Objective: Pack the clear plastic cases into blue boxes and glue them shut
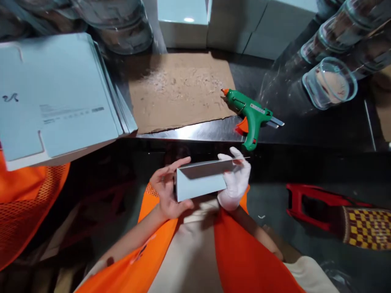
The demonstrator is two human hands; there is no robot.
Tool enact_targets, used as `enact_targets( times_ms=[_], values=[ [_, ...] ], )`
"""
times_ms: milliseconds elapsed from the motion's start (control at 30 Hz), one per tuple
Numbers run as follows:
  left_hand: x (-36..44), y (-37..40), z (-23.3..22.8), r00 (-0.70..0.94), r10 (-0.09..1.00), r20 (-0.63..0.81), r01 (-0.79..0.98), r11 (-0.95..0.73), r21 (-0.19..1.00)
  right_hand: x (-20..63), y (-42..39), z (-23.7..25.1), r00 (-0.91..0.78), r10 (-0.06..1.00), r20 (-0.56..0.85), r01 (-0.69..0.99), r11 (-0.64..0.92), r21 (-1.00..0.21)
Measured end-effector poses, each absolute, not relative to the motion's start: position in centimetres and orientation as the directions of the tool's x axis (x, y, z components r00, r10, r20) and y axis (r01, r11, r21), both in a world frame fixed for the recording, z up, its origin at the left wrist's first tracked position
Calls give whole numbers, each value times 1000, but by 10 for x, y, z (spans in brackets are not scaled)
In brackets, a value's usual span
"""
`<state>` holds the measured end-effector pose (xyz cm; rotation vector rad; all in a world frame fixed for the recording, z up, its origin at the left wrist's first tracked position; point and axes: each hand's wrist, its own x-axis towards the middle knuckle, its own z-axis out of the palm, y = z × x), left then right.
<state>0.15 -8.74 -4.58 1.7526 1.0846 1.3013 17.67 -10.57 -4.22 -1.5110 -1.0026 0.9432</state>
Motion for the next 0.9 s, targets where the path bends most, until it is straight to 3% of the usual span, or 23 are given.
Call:
enact_targets(
  times_ms=[67, 133, 200, 300, 367, 467, 567, 667, 733, 833, 900],
  values=[
    [1, -85, -40, 210, 833, 512, 173, -547, 819, 176, -103, -37, 465, 885, 7, 120, -55, -991],
    [-8, -82, -35, 277, 788, 549, 244, -611, 753, 185, -102, -31, 455, 889, 50, 177, -35, -984],
    [-22, -79, -34, 229, 812, 537, 320, -583, 746, 209, -96, -23, 468, 871, 151, 338, -19, -941],
    [-37, -73, -36, 71, 868, 492, 378, -480, 792, 258, -69, -4, 548, 759, 352, 646, -116, -755],
    [-38, -69, -38, 7, 872, 490, 393, -453, 800, 287, -38, 8, 548, 801, 242, 718, -302, -627],
    [-30, -61, -39, -34, 869, 494, 391, -443, 807, 314, 3, 19, 513, 852, -105, 722, -494, -484],
    [-20, -56, -38, -78, 864, 497, 348, -444, 826, 323, 19, 24, 458, 839, -292, 489, -512, -706],
    [-11, -52, -36, -139, 851, 506, 296, -452, 842, 317, 7, 22, 395, 861, -321, 205, -423, -882],
    [-6, -49, -33, -151, 866, 477, 270, -428, 863, 307, -12, 17, 447, 871, -201, 218, -324, -921],
    [-1, -46, -27, -119, 906, 407, 234, -373, 898, 298, -48, 0, 591, 803, 80, 323, -144, -935],
    [1, -45, -25, -109, 910, 401, 234, -368, 900, 296, -72, -13, 420, 908, -6, 308, -149, -940]
  ],
)
